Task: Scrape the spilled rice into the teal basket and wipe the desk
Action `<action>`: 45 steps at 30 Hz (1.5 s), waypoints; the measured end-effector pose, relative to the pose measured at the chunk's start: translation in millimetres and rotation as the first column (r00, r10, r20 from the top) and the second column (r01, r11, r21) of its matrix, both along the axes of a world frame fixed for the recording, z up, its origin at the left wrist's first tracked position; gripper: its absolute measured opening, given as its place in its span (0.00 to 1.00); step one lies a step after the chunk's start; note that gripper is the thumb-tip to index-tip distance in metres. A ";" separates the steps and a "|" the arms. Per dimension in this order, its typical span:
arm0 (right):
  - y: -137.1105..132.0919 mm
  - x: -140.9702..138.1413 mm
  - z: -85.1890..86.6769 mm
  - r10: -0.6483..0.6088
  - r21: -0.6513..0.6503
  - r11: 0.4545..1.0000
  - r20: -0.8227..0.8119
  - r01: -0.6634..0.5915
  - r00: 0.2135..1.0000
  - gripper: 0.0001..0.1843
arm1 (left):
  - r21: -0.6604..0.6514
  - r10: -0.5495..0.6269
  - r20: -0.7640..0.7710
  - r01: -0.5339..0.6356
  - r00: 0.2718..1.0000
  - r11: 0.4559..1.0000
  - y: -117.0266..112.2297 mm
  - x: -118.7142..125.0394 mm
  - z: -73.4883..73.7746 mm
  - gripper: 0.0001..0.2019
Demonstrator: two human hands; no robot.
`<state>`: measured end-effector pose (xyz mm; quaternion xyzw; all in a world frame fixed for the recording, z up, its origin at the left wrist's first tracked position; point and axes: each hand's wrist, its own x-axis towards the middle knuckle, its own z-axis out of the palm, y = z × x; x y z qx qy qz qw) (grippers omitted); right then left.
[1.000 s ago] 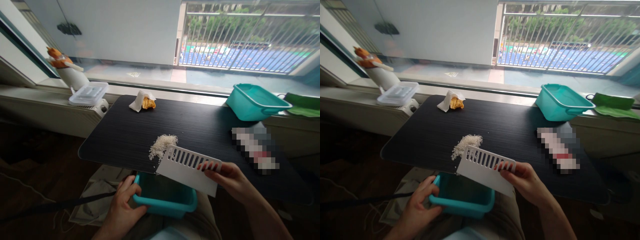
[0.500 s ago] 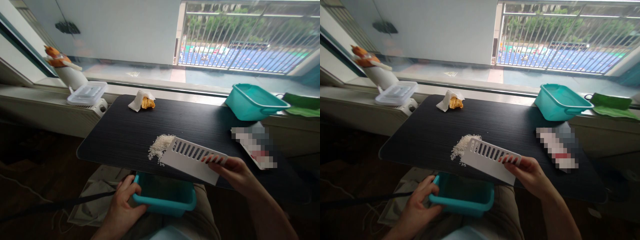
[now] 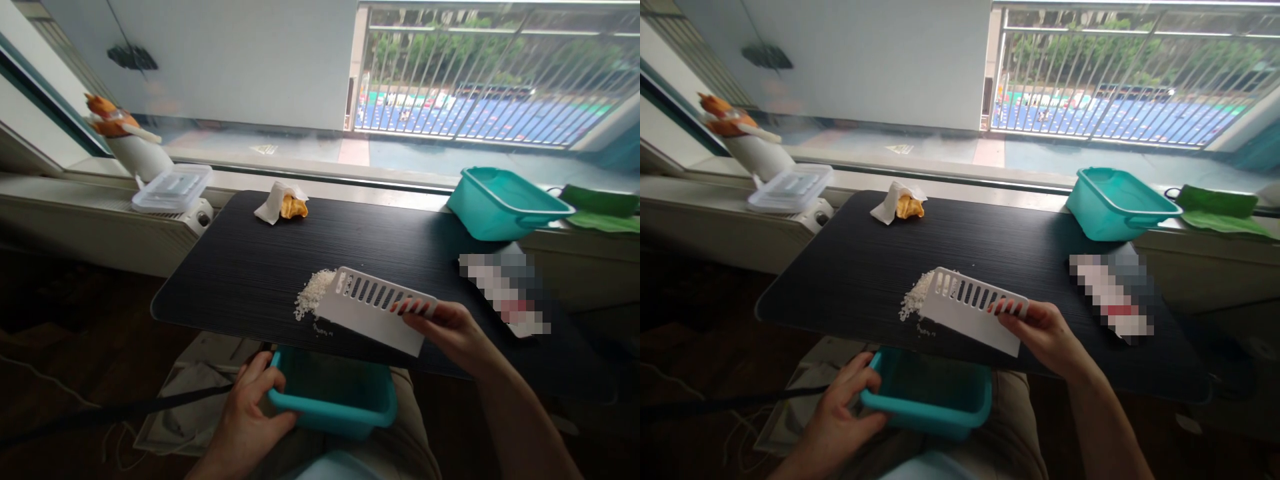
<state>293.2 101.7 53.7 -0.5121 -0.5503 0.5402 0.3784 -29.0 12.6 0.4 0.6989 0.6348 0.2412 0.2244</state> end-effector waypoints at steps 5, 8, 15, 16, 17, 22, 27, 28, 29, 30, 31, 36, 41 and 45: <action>-4.2 -5.5 1.9 0.061 -0.064 0.996 -0.035 -0.063 0.998 0.14 | 0.030 -0.002 0.013 0.002 1.000 1.000 -0.3 -1.8 -0.5 0.06; -8.2 0.6 2.5 0.040 -0.049 0.998 -0.039 -0.042 0.998 0.12 | 0.032 0.003 -0.003 -0.003 1.000 0.999 -0.4 -2.1 -1.2 0.05; -21.5 18.5 0.7 0.016 -0.078 0.997 -0.008 -0.016 1.000 0.09 | 0.034 -0.011 -0.018 0.011 1.000 0.999 -0.1 -1.5 -3.1 0.06; -23.4 18.9 1.0 0.039 -0.102 0.994 -0.007 -0.039 0.999 0.10 | 0.032 -0.010 -0.017 0.011 1.000 0.999 -0.1 -1.4 -3.2 0.06; -24.6 18.6 1.4 0.050 -0.116 0.992 -0.008 -0.051 0.999 0.11 | 0.031 -0.009 -0.016 0.010 1.000 0.999 -0.1 -1.3 -3.2 0.06; -17.2 11.7 0.5 -0.006 -0.045 0.999 -0.054 0.004 0.999 0.09 | 0.060 -0.016 -0.014 0.016 1.000 0.998 0.3 -1.8 -3.4 0.06; -14.3 4.7 0.8 0.105 -0.092 0.989 -0.090 -0.113 0.990 0.09 | 0.074 -0.009 -0.003 0.009 1.000 0.997 -1.3 -3.7 -3.9 0.06; -14.7 3.8 1.2 0.114 -0.093 0.988 -0.091 -0.123 0.989 0.09 | 0.073 -0.006 -0.001 0.006 1.000 0.997 -1.6 -4.4 -4.1 0.06; -14.6 2.9 1.5 0.109 -0.085 0.989 -0.093 -0.117 0.990 0.09 | 0.072 -0.005 0.000 0.005 1.000 0.997 -1.7 -5.1 -4.2 0.06; -13.7 1.9 1.4 0.091 -0.069 0.993 -0.093 -0.098 0.992 0.09 | 0.071 -0.007 0.001 0.007 1.000 0.997 -1.7 -5.8 -4.3 0.06; -12.0 0.7 0.8 0.062 -0.053 0.996 -0.090 -0.067 0.994 0.09 | 0.072 -0.006 0.002 0.006 1.000 0.997 -1.6 -6.5 -4.4 0.06; -0.5 -11.5 -5.0 -0.001 -0.034 0.999 -0.073 -0.001 0.997 0.10 | 0.090 0.015 0.005 -0.015 1.000 0.996 -0.7 -9.8 -4.9 0.06; -10.1 -14.4 -1.2 0.158 -0.130 0.978 -0.073 -0.166 0.985 0.13 | 0.044 0.022 0.031 -0.023 0.999 0.999 -2.5 -12.7 -4.9 0.06; -18.7 9.9 -0.9 0.000 -0.091 0.996 -0.041 -0.003 0.999 0.11 | 0.047 0.025 0.019 -0.026 0.999 0.999 -2.2 -10.0 -3.1 0.06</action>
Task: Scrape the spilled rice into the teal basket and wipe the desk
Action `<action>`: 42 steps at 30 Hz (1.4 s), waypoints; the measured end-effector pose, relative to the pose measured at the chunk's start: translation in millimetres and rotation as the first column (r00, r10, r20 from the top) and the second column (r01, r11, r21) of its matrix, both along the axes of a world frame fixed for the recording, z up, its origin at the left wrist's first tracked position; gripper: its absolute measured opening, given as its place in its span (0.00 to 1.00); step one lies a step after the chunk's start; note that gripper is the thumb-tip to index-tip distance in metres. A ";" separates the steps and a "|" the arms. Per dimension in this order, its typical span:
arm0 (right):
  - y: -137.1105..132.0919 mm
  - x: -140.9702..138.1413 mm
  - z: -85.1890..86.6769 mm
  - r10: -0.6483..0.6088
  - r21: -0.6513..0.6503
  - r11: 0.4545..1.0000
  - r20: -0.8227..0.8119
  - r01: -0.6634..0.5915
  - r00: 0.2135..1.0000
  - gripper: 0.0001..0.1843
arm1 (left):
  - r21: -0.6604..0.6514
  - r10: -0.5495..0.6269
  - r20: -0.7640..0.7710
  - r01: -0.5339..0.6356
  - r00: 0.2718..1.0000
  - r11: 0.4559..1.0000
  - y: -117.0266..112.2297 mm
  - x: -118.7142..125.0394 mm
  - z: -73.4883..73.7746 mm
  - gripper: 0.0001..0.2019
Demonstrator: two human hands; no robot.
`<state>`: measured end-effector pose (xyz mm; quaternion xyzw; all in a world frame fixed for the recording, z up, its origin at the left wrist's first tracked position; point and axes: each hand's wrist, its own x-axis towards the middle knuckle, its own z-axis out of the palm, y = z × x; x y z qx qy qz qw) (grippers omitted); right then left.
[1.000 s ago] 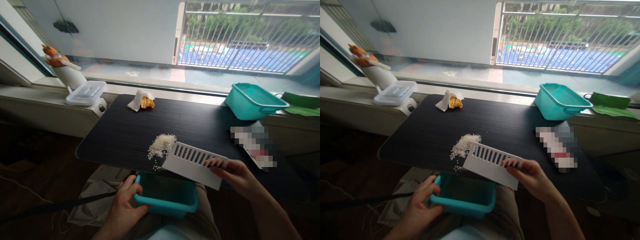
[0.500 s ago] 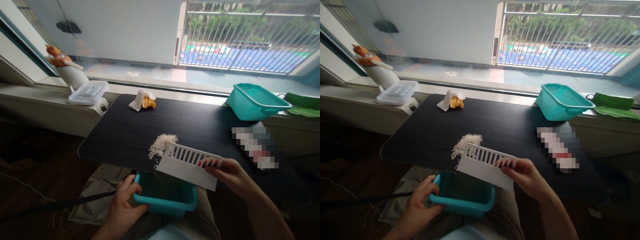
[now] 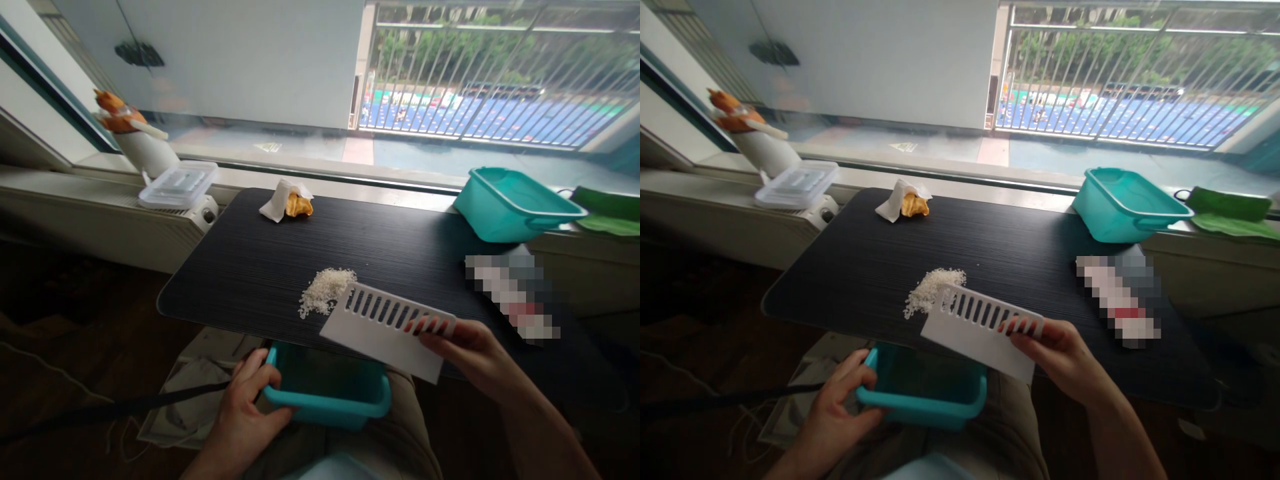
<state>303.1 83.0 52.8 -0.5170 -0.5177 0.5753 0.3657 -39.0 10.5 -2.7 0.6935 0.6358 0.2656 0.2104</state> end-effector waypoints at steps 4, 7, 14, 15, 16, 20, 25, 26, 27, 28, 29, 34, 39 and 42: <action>3.2 24.2 -9.1 -0.270 0.077 0.961 0.051 0.266 0.962 0.12 | -0.027 -0.038 -0.031 0.037 0.999 0.999 2.3 8.6 2.3 0.06; 4.1 26.5 -12.5 -0.308 0.055 0.951 0.046 0.306 0.950 0.14 | -0.060 -0.052 -0.041 0.050 0.998 0.997 2.6 14.6 2.3 0.06; 1.2 17.4 -6.3 -0.170 0.002 0.985 0.044 0.170 0.984 0.15 | -0.042 -0.059 -0.051 0.057 0.997 0.997 1.1 17.4 5.1 0.06; 2.9 16.9 -6.7 -0.179 0.018 0.984 0.040 0.179 0.983 0.15 | -0.035 -0.058 -0.051 0.056 0.997 0.998 1.4 17.0 5.7 0.06; 5.0 16.2 -7.4 -0.194 0.040 0.980 0.036 0.193 0.980 0.15 | -0.031 -0.056 -0.050 0.055 0.997 0.998 1.6 16.6 6.1 0.06; 11.0 9.7 -7.0 -0.164 0.067 0.984 0.023 0.162 0.986 0.15 | -0.024 -0.051 -0.039 0.050 0.998 0.998 2.0 14.0 4.9 0.07; 6.4 9.4 -1.4 -0.086 0.017 0.996 0.044 0.086 0.995 0.16 | -0.023 -0.036 -0.031 0.036 0.999 0.999 1.1 12.0 2.6 0.06; 5.2 11.5 -1.5 -0.110 0.011 0.994 0.057 0.109 0.992 0.16 | -0.024 -0.031 -0.031 0.030 0.999 0.999 1.2 11.9 2.5 0.06; 4.1 13.7 -1.9 -0.138 0.005 0.990 0.068 0.138 0.988 0.17 | -0.026 -0.027 -0.030 0.026 0.999 0.999 1.5 11.7 2.5 0.06; 3.0 15.6 -2.4 -0.162 -0.002 0.987 0.079 0.163 0.984 0.18 | -0.027 -0.025 -0.029 0.024 0.999 0.999 1.7 11.6 2.4 0.06; 1.8 16.9 -2.6 -0.176 -0.009 0.984 0.087 0.178 0.980 0.18 | -0.028 -0.025 -0.026 0.024 0.999 0.999 1.8 11.3 2.3 0.06; -4.4 12.1 3.1 -0.075 -0.020 0.997 0.094 0.077 0.993 0.18 | -0.025 -0.020 -0.025 0.019 0.999 0.999 1.0 9.2 1.4 0.07; 3.5 5.4 1.2 -0.082 0.035 0.996 0.050 0.080 0.995 0.15 | -0.020 -0.025 -0.034 0.025 0.999 0.999 0.7 8.2 1.7 0.06; 10.2 -0.1 -3.6 -0.080 0.050 0.996 0.046 0.078 0.996 0.16 | -0.020 -0.015 -0.024 0.015 1.000 1.000 0.5 7.6 1.3 0.07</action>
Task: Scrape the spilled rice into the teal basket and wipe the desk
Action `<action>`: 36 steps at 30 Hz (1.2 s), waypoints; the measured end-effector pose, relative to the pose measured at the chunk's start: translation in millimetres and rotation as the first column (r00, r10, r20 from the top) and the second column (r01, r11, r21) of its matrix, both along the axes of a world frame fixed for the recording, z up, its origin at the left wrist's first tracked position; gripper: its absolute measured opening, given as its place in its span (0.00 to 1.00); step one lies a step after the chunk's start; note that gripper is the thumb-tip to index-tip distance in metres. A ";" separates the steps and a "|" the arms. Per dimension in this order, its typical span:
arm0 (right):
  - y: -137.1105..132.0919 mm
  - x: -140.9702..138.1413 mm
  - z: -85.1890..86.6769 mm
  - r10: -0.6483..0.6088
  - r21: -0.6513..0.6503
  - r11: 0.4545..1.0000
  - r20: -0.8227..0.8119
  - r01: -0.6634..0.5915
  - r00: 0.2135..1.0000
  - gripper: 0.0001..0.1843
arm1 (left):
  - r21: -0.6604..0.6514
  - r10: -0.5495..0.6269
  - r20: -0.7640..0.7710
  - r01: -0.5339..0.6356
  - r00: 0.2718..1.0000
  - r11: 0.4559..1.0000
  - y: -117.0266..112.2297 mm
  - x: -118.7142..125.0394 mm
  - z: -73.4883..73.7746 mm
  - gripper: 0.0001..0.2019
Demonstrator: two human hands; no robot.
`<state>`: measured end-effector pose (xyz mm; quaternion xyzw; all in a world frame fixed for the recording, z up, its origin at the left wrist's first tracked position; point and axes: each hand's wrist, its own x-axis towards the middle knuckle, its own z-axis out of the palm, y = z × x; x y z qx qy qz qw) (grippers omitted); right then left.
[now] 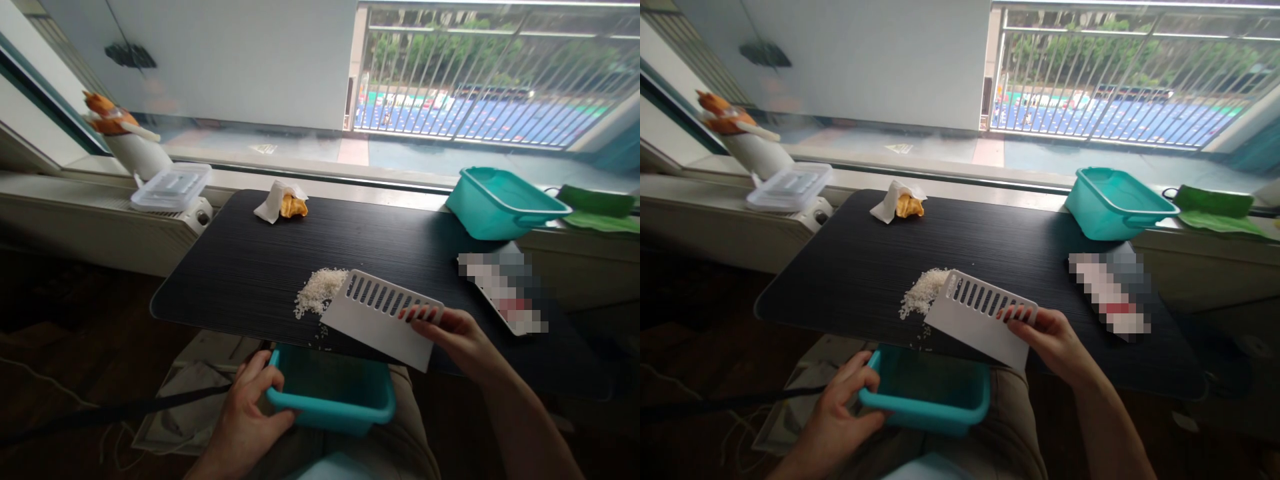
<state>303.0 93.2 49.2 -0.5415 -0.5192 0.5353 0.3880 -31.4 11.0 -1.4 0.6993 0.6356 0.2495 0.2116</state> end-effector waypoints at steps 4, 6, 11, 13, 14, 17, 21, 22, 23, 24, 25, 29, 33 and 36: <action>-2.6 -10.7 2.3 0.149 -0.088 0.985 -0.031 -0.151 0.988 0.17 | 0.013 0.014 0.027 -0.014 1.000 1.000 -0.7 -1.9 -0.9 0.07; -5.4 -14.1 5.7 0.213 -0.125 0.968 -0.036 -0.216 0.976 0.16 | 0.014 0.024 0.031 -0.024 0.999 1.000 -0.3 -2.8 -0.6 0.07; 0.9 -13.5 8.7 0.064 0.051 0.997 0.013 -0.065 0.998 0.14 | -0.011 0.010 0.027 -0.010 1.000 1.000 3.2 -3.0 2.4 0.06; 7.7 -13.8 7.7 0.021 0.114 0.993 0.064 -0.028 0.998 0.14 | -0.007 0.009 0.028 -0.009 1.000 1.000 3.9 -2.8 2.9 0.07; 11.1 -14.8 7.0 0.018 0.131 0.991 0.083 -0.029 0.996 0.15 | -0.004 0.012 0.029 -0.012 1.000 1.000 3.8 -2.8 2.9 0.07; 18.4 -20.0 5.6 0.025 0.160 0.986 0.102 -0.042 0.994 0.16 | 0.005 0.017 0.039 -0.017 0.999 1.000 2.4 -3.1 2.8 0.07; 19.0 -26.2 7.6 0.072 0.132 0.988 0.098 -0.085 0.993 0.16 | 0.015 0.010 0.063 -0.011 0.998 1.000 -0.1 -4.9 2.3 0.07; 18.2 -27.0 8.9 0.093 0.114 0.988 0.098 -0.104 0.991 0.16 | 0.016 0.012 0.067 -0.013 0.998 1.000 -0.5 -5.6 1.5 0.07; 17.4 -27.5 10.2 0.113 0.097 0.988 0.099 -0.122 0.989 0.17 | 0.015 0.014 0.068 -0.015 0.998 1.000 -0.7 -6.4 0.4 0.07; 16.7 -27.8 11.4 0.124 0.088 0.987 0.098 -0.132 0.987 0.17 | 0.015 0.018 0.068 -0.019 0.998 1.000 -0.8 -7.1 -1.0 0.07; 16.5 -28.0 12.3 0.127 0.089 0.987 0.095 -0.136 0.987 0.17 | 0.017 0.021 0.067 -0.022 0.998 1.000 -0.8 -7.8 -2.6 0.07; 17.7 -29.2 13.2 0.106 0.118 0.986 0.084 -0.116 0.991 0.16 | 0.014 0.017 0.070 -0.018 0.997 1.000 -0.7 -9.8 -7.7 0.07; 15.1 -33.0 13.9 0.164 0.068 0.983 0.076 -0.169 0.984 0.16 | -0.002 0.024 0.101 -0.024 0.995 1.000 -2.3 -10.3 -7.4 0.07; 10.6 -35.4 16.8 0.228 0.022 0.973 0.042 -0.229 0.973 0.15 | -0.017 0.021 0.114 -0.019 0.993 1.000 -3.3 -10.7 -6.8 0.06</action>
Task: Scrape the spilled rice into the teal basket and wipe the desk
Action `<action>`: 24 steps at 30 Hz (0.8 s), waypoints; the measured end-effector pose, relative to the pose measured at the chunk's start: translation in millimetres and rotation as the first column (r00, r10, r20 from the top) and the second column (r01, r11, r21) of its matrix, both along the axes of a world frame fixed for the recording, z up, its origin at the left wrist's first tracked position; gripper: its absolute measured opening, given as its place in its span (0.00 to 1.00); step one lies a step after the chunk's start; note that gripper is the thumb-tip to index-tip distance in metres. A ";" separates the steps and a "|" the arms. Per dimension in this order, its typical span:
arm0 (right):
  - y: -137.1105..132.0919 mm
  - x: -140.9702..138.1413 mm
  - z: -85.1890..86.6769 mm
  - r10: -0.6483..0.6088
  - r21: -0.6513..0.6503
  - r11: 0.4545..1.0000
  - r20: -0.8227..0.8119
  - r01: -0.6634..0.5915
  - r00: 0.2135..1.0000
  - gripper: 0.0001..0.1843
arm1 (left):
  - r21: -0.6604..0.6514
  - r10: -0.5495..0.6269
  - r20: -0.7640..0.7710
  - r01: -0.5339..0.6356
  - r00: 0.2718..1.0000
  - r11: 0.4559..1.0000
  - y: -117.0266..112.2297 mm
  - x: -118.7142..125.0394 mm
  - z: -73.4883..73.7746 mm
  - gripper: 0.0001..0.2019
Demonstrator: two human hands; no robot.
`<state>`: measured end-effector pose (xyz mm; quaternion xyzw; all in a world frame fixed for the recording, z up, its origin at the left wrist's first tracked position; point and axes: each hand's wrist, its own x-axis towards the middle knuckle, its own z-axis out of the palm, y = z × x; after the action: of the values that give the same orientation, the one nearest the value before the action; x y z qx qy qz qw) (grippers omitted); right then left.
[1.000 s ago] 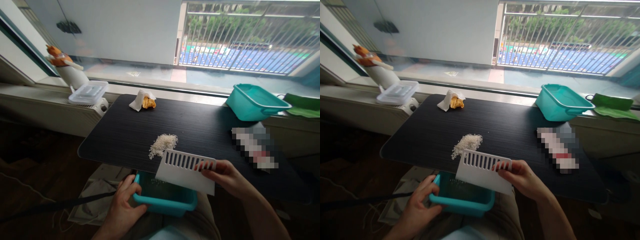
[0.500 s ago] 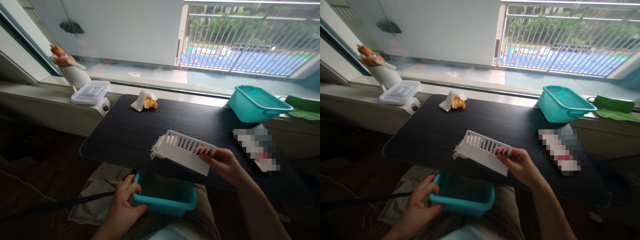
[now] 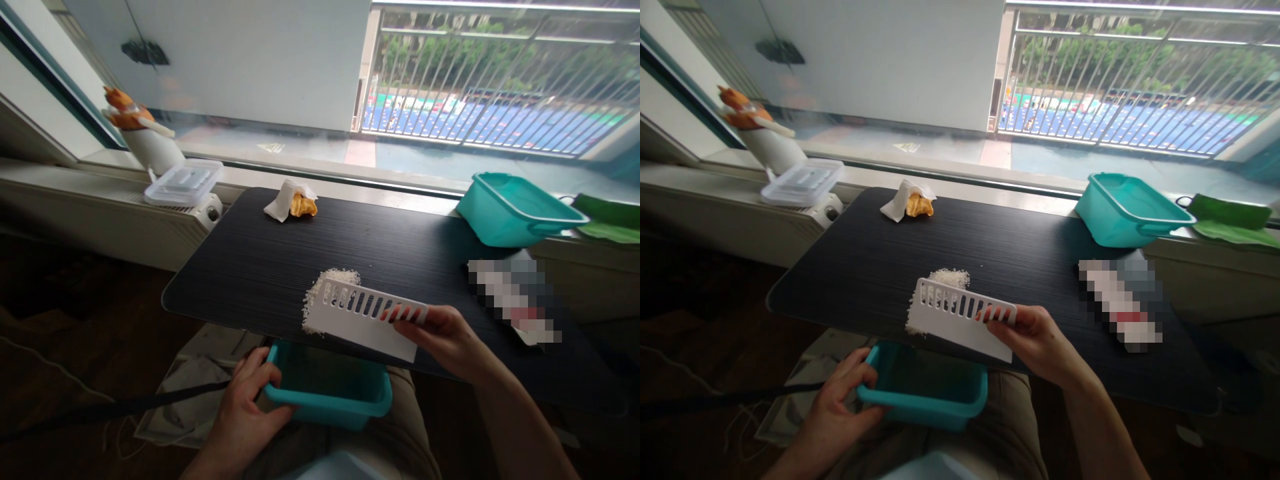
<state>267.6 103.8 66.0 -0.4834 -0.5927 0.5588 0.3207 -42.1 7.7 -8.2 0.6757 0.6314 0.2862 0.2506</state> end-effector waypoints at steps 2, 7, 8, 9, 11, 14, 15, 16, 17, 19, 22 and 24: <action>-1.1 1.4 1.1 -0.005 0.003 1.000 -0.011 0.005 1.000 0.14 | -0.004 -0.002 0.003 0.002 1.000 1.000 0.0 -0.4 -0.4 0.06; 1.4 14.2 -4.5 -0.110 0.057 0.992 -0.009 0.111 0.994 0.12 | -0.014 -0.001 -0.007 0.000 1.000 1.000 1.5 -1.3 0.3 0.06; 0.8 15.9 -6.1 -0.117 0.053 0.992 -0.010 0.117 0.993 0.11 | -0.013 -0.001 -0.008 0.001 1.000 1.000 1.8 -1.3 1.0 0.06; -0.5 16.6 -7.4 -0.119 0.045 0.992 -0.013 0.120 0.993 0.11 | -0.012 -0.002 -0.008 0.002 1.000 1.000 2.0 -1.3 1.6 0.06; -5.1 15.0 -8.5 -0.095 0.020 0.995 -0.022 0.095 0.995 0.11 | -0.012 -0.002 -0.009 0.002 1.000 1.000 2.3 -1.2 2.3 0.06; -11.4 10.3 -6.2 -0.016 -0.021 1.000 -0.038 0.015 0.999 0.11 | -0.017 -0.002 -0.016 0.002 1.000 1.000 2.4 -1.2 1.7 0.06; -12.2 9.9 -4.9 -0.005 -0.023 1.000 -0.041 0.004 0.999 0.11 | -0.019 -0.003 -0.018 0.002 1.000 1.000 2.4 -1.3 1.3 0.06; -11.9 10.6 -3.8 -0.014 -0.014 1.000 -0.042 0.014 0.999 0.11 | -0.018 -0.004 -0.020 0.004 1.000 1.000 2.3 -1.5 0.9 0.06; -10.8 12.4 -2.8 -0.042 0.004 0.999 -0.040 0.042 0.998 0.11 | -0.017 -0.005 -0.020 0.004 1.000 1.000 2.1 -1.7 0.6 0.06; -7.2 18.4 -2.2 -0.124 0.055 0.990 -0.034 0.126 0.992 0.10 | -0.011 -0.005 -0.022 0.005 1.000 1.000 1.8 -2.0 0.6 0.06; -4.3 25.0 -4.2 -0.183 0.082 0.980 -0.011 0.183 0.983 0.10 | -0.005 -0.003 -0.030 0.003 1.000 1.000 1.5 -2.3 1.4 0.07; -6.6 22.8 -6.0 -0.145 0.054 0.988 -0.004 0.145 0.989 0.11 | 0.001 0.006 -0.035 -0.006 0.999 1.000 1.6 -2.4 1.6 0.07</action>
<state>290.4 97.1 60.1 -0.5164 -0.5709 0.5176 0.3735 -44.5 9.3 -6.5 0.6787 0.6377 0.2755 0.2382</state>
